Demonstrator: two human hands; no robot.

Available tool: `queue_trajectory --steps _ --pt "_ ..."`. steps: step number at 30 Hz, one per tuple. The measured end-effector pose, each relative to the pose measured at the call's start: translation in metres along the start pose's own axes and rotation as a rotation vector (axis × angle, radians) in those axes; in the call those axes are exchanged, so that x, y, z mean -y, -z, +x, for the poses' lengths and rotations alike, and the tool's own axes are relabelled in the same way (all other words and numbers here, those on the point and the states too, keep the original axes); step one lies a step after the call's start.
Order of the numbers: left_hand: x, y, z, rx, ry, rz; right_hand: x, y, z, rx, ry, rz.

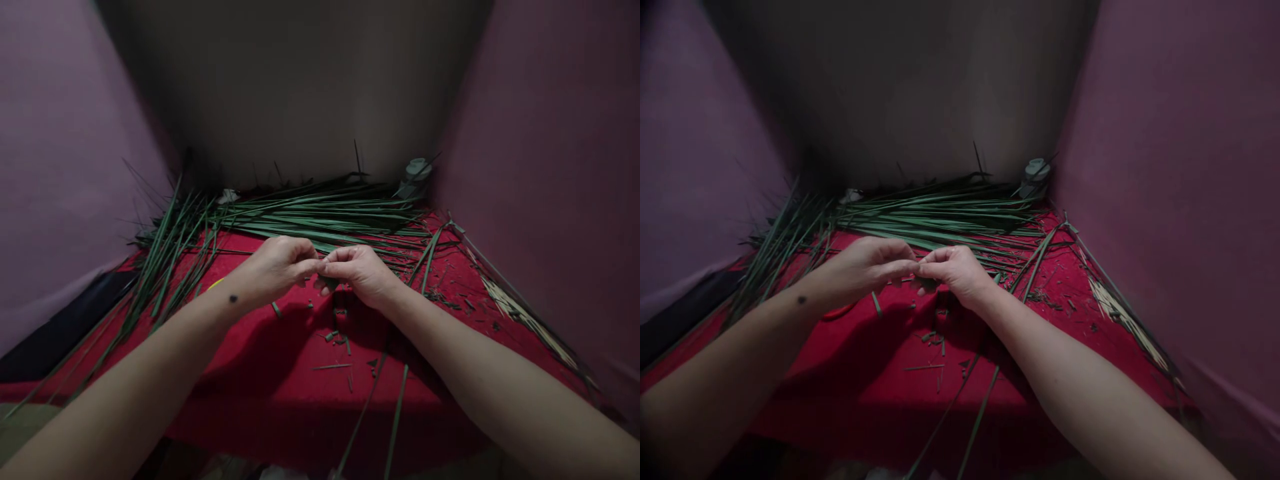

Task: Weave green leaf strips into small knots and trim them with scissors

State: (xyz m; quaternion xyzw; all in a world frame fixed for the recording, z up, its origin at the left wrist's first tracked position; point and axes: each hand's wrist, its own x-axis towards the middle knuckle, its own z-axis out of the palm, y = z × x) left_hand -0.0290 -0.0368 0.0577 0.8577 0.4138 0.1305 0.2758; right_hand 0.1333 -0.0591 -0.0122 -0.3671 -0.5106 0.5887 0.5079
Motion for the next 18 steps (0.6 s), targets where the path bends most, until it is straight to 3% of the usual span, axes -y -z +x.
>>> queue_trajectory --steps 6,12,18 --pt "0.013 -0.008 0.020 0.025 -0.094 0.021 0.002 0.003 0.004 0.001 -0.080 0.036" --pt "0.023 -0.008 0.029 -0.158 -0.127 0.090 0.002 0.007 0.006 -0.045 -0.157 0.070" --pt "0.035 -0.017 0.033 -0.067 -0.010 -0.258 -0.002 0.013 0.010 -0.080 -0.151 0.025"
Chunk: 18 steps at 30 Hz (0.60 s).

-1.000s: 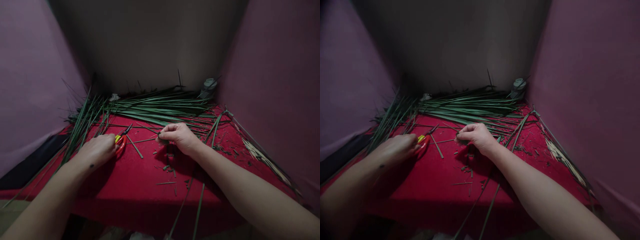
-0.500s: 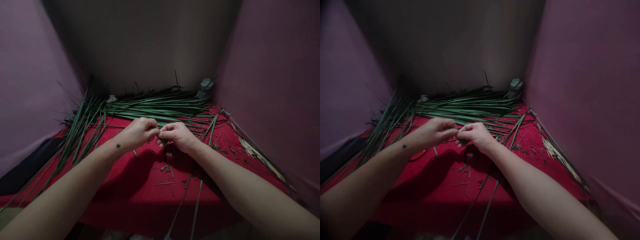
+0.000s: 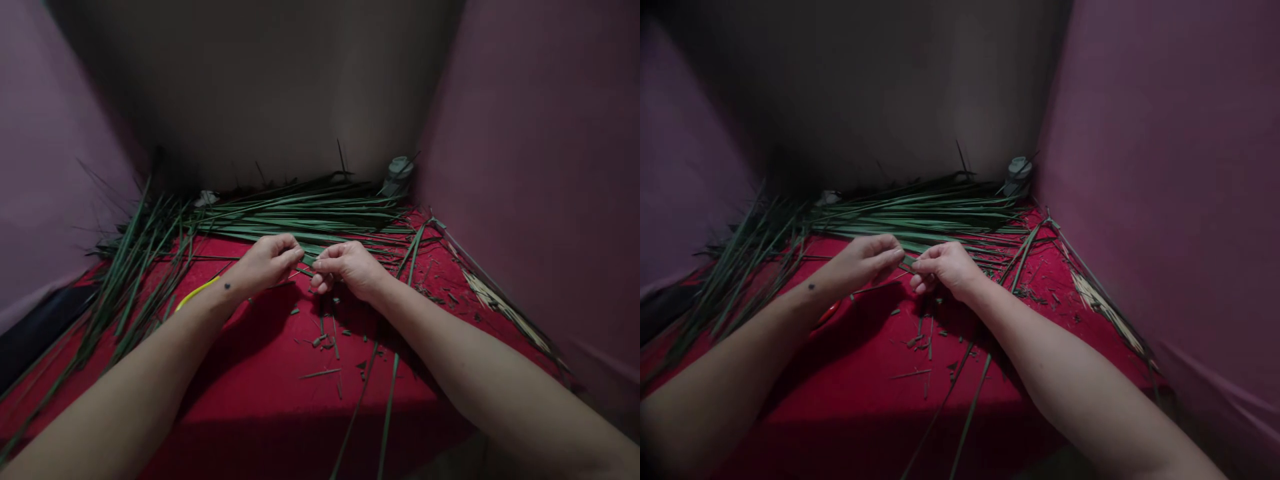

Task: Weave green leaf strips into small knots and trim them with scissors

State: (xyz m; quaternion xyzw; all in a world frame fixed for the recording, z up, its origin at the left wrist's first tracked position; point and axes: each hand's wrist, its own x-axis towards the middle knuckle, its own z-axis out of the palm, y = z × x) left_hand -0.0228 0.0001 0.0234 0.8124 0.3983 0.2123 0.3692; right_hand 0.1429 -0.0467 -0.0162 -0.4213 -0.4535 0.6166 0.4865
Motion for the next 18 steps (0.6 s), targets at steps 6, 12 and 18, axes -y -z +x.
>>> queue_trajectory --steps 6,12,18 --pt "0.0081 0.0011 -0.0035 0.037 -0.035 -0.103 0.0023 -0.0013 0.0001 0.040 -0.034 -0.034" --pt "0.0070 -0.0027 -0.0044 -0.019 -0.022 -0.208 0.0056 -0.0029 -0.0016 0.044 -0.037 -0.013" --pt "0.0110 -0.0050 -0.0042 -0.043 -0.003 -0.267 0.0035 0.0007 0.0005 0.064 -0.009 0.019"
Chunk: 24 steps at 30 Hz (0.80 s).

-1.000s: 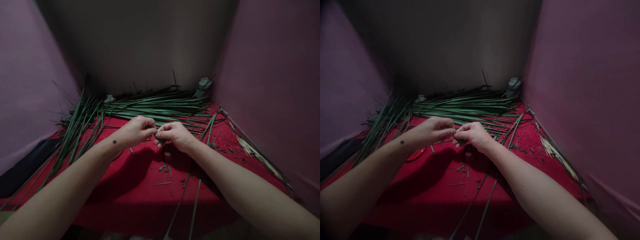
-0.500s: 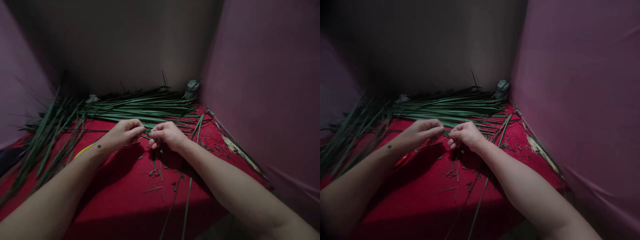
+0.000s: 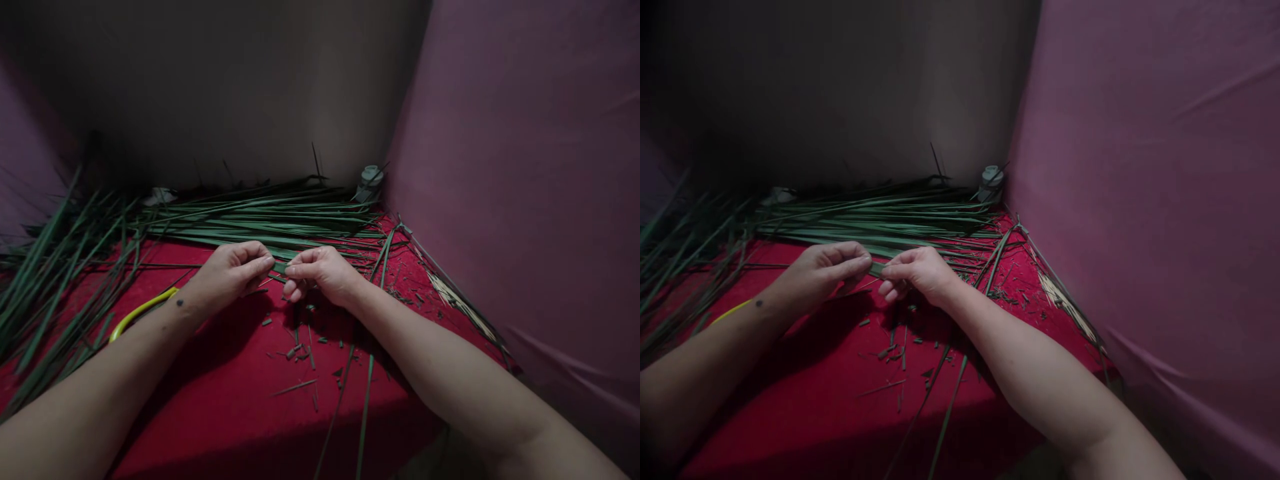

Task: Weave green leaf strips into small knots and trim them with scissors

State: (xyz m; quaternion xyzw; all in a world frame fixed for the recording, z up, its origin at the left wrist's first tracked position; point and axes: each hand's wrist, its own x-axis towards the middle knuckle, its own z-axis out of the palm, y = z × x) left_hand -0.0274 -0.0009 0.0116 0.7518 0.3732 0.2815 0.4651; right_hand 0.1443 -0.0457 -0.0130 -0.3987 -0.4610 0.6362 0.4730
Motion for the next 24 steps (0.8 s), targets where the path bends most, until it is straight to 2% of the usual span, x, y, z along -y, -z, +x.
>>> queue_trajectory --steps 7,9,10,12,14,15,19,21,24 --pt "0.001 -0.002 -0.001 -0.023 -0.029 -0.090 0.002 0.003 -0.001 0.012 0.059 -0.048" --pt "0.002 0.000 0.000 -0.068 -0.017 -0.139 0.009 0.008 -0.001 -0.064 0.079 -0.122" --pt "0.003 0.002 0.001 -0.101 -0.012 -0.174 0.014 0.014 -0.002 -0.142 0.115 -0.196" --pt "0.008 0.005 0.004 -0.172 0.002 -0.248 0.028 0.034 -0.004 -0.414 0.180 -0.520" --pt "0.012 0.007 0.008 -0.223 0.022 -0.299 0.042 0.063 -0.010 -0.799 0.114 -1.153" --pt "0.014 0.007 0.009 -0.229 0.031 -0.306 0.048 0.080 -0.013 -0.893 0.068 -1.269" --pt "0.017 0.000 0.012 -0.171 0.020 -0.290 0.061 0.143 -0.027 -1.078 -0.131 -1.536" --pt "0.015 -0.005 0.011 -0.151 0.017 -0.285 0.058 0.163 -0.028 -1.057 -0.238 -1.649" --pt "0.014 -0.008 0.010 -0.148 0.034 -0.243 0.051 0.178 -0.020 -0.989 -0.341 -1.776"
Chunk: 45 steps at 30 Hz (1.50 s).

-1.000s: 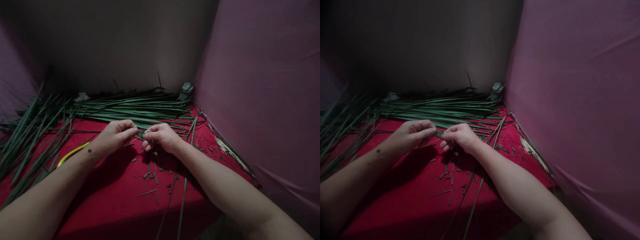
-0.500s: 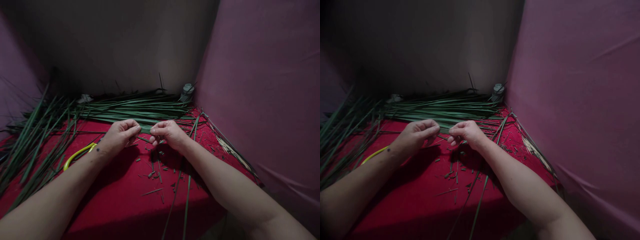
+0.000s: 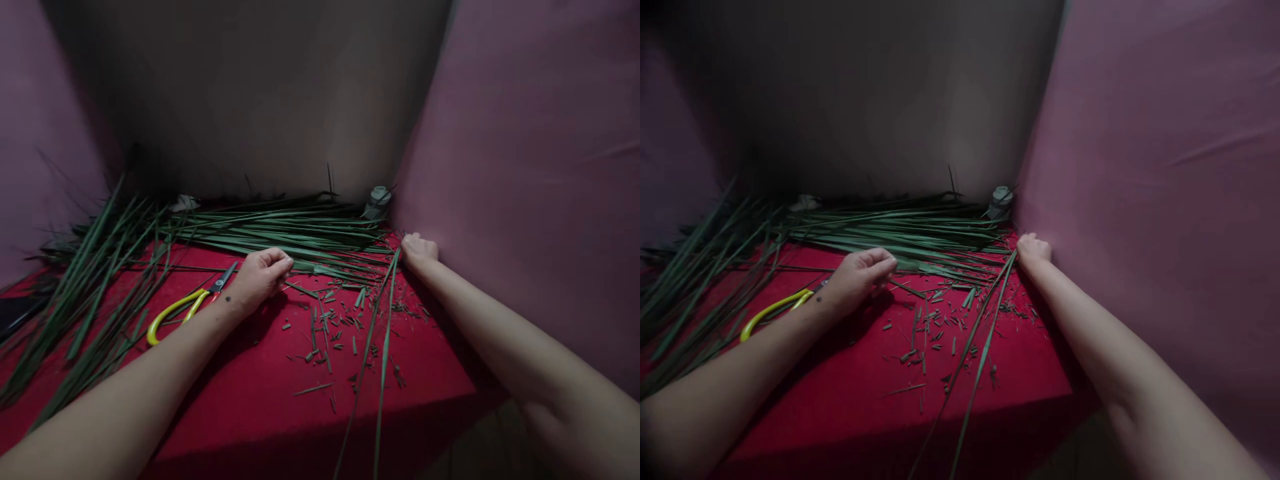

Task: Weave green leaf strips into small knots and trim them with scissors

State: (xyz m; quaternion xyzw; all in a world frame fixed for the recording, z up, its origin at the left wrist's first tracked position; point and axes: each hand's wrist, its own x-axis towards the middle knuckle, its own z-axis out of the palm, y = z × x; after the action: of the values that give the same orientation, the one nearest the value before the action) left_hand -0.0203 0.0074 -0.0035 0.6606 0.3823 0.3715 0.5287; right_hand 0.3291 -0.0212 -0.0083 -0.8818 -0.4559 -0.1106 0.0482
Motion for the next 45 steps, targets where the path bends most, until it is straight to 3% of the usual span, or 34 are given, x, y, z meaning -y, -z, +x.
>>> queue_trajectory --steps 3,7,15,19,20,22,23,25,28,33,38,45 --pt "0.001 0.001 0.000 0.012 -0.006 0.026 0.006 -0.006 0.009 0.044 0.041 -0.091" --pt "0.002 0.002 -0.001 0.021 -0.014 0.004 0.007 0.003 0.014 0.069 0.099 -0.166" --pt "0.004 -0.003 -0.002 0.054 0.027 -0.163 -0.007 0.055 -0.016 -0.125 0.147 -0.176" --pt "0.005 -0.005 -0.003 0.054 0.022 -0.195 -0.005 0.084 -0.041 -0.255 0.240 -0.027" --pt "0.005 -0.006 -0.003 0.057 0.018 -0.196 -0.004 0.090 -0.048 -0.322 0.298 0.152" --pt "0.005 -0.006 -0.004 0.066 0.010 -0.197 0.001 0.102 -0.063 -0.340 0.334 0.302" --pt "0.005 -0.006 -0.004 0.071 0.005 -0.197 0.004 0.108 -0.071 -0.261 0.323 0.569" --pt "0.004 -0.007 -0.006 0.083 -0.005 -0.200 0.012 0.116 -0.088 0.016 0.286 1.060" --pt "0.002 -0.007 -0.010 0.097 -0.018 -0.216 0.027 0.121 -0.113 0.230 0.252 1.455" --pt "-0.004 -0.009 -0.014 0.112 0.019 -0.364 0.061 0.105 -0.148 0.355 0.146 1.682" --pt "-0.005 -0.008 -0.012 0.160 0.014 -0.544 0.093 0.091 -0.158 0.409 0.051 1.819" --pt "-0.007 -0.004 -0.013 0.159 0.004 -0.589 0.114 0.092 -0.155 0.443 0.232 1.830"
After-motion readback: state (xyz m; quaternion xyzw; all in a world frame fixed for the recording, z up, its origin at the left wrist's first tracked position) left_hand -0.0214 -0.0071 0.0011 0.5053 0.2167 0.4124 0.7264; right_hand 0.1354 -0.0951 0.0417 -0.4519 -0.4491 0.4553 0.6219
